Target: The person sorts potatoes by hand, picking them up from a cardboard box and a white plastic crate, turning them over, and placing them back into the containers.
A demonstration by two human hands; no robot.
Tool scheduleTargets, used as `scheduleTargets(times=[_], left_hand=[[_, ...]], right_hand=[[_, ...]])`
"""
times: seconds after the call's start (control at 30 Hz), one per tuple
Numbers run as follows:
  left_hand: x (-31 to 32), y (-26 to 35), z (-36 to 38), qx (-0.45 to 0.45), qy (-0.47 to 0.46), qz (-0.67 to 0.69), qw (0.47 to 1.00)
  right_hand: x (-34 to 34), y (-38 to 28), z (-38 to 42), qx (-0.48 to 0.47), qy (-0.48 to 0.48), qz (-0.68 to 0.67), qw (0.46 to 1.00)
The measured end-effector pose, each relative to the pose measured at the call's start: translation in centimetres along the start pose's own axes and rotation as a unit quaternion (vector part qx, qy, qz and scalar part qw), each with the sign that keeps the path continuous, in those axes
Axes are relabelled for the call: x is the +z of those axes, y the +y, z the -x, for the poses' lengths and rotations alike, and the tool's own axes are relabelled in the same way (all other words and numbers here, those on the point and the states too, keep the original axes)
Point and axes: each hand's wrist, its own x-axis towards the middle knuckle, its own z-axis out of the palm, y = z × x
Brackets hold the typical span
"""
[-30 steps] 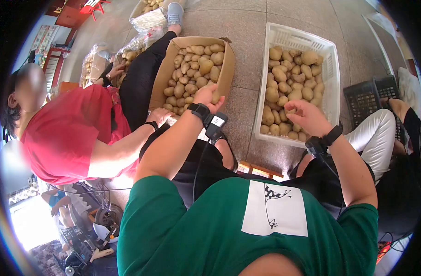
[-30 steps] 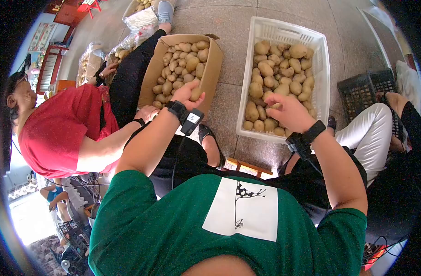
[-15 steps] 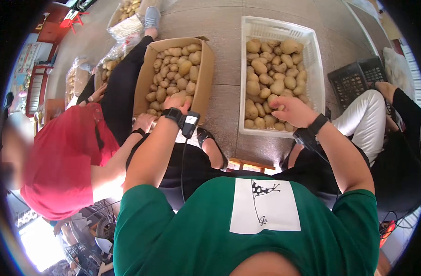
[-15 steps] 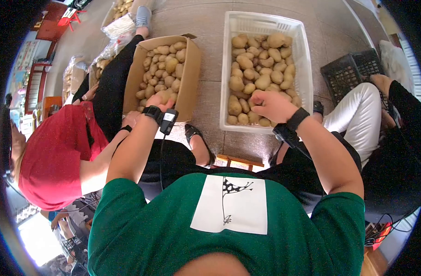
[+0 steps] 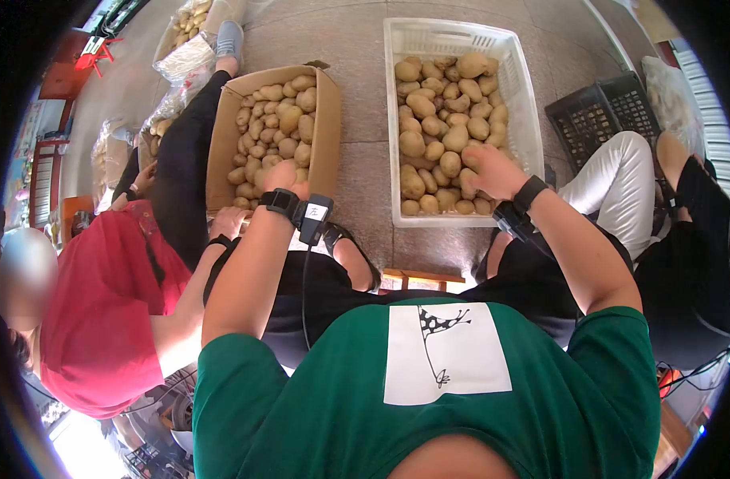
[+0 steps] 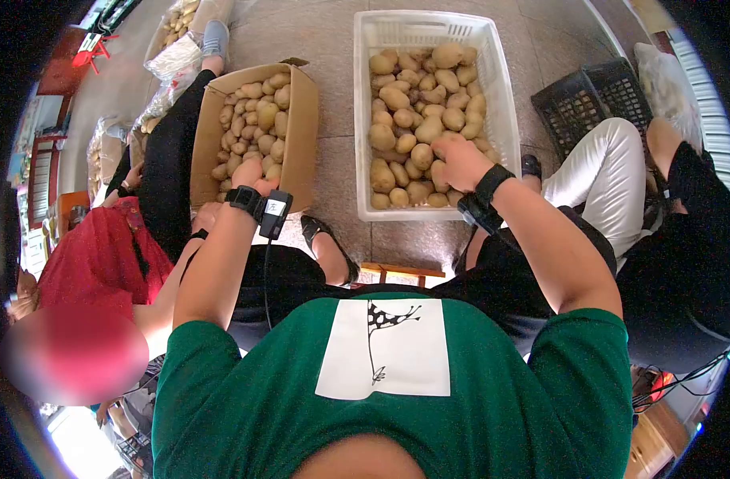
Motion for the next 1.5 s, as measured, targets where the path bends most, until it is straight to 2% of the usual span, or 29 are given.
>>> scheduleTargets(times=[0.03,0.07,0.1,0.13,0.17,0.2,0.23,0.33,0.43,0.47,0.53,0.77,0.83,0.97,1.03,1.1,1.17,1.2,1.33,1.4,1.5], left_hand=[[0.0,-0.7,-0.7,0.010,-0.116,0.073,0.990],[-0.6,-1.7,-4.3,0.007,-0.117,0.072,0.991],[-1.5,-2.9,-10.2,0.181,-0.252,-0.209,0.927],[-1.9,-3.4,-13.3,0.334,-0.355,-0.460,0.742],[-0.4,-2.6,-7.6,0.196,-0.335,-0.355,0.850],[1.2,-1.7,-1.4,0.051,-0.274,-0.158,0.947],[2.9,-0.7,5.1,-0.040,-0.174,0.022,0.984],[4.4,-0.3,9.8,-0.024,-0.167,0.008,0.986],[4.8,-0.9,9.3,-0.035,-0.222,0.008,0.974],[4.9,-1.0,9.6,-0.035,-0.223,0.009,0.974],[5.3,-1.1,10.4,-0.041,-0.216,0.008,0.976],[5.6,-1.6,9.7,-0.058,-0.238,0.016,0.969],[5.6,-2.0,9.0,-0.062,-0.259,0.034,0.963],[5.9,-2.2,8.8,-0.061,-0.249,0.038,0.966],[5.7,-2.4,8.9,-0.084,-0.276,0.049,0.956],[5.7,-2.4,10.0,-0.073,-0.280,0.031,0.957],[5.8,-2.5,10.5,-0.076,-0.269,0.027,0.960],[5.9,-2.6,10.6,-0.088,-0.268,0.017,0.959],[6.0,-3.0,10.7,-0.104,-0.293,0.007,0.951],[5.9,-2.9,11.5,-0.124,-0.325,-0.009,0.937],[6.1,-2.9,12.5,-0.134,-0.370,-0.041,0.918]], right_hand=[[0.3,0.5,-0.2,0.015,0.034,0.018,0.999],[0.2,0.6,-0.3,0.017,0.032,0.018,0.999],[0.0,0.6,-0.3,0.039,0.035,-0.006,0.999],[-0.2,0.7,-0.4,0.060,0.040,-0.029,0.997],[-0.3,0.8,-0.5,0.060,0.041,-0.027,0.997],[-0.1,1.1,-0.7,0.084,0.014,-0.049,0.995],[0.2,1.3,-0.9,0.108,-0.014,-0.071,0.992],[1.4,2.4,-1.7,0.071,-0.016,-0.075,0.995],[1.5,2.2,-2.1,0.128,-0.032,-0.027,0.991],[1.5,2.2,-2.3,0.129,-0.032,-0.026,0.991],[1.7,2.4,-2.8,0.190,-0.078,-0.031,0.978],[2.5,3.6,-3.4,0.167,-0.074,-0.063,0.981],[2.0,3.4,-3.0,0.189,-0.105,-0.111,0.970],[2.1,3.2,-2.7,0.179,-0.130,-0.099,0.970],[1.6,2.3,-2.4,0.203,-0.084,-0.131,0.967],[3.5,4.4,-3.2,0.161,-0.049,-0.272,0.948],[-0.4,-0.4,-2.1,0.224,-0.106,-0.274,0.929],[-0.8,-1.2,-2.0,0.236,-0.127,-0.340,0.901],[-2.5,-5.8,-0.9,0.234,-0.096,-0.428,0.868],[-3.3,-7.9,-0.3,0.165,-0.103,-0.479,0.856],[-2.4,-8.6,-0.3,0.107,-0.100,-0.475,0.867]])
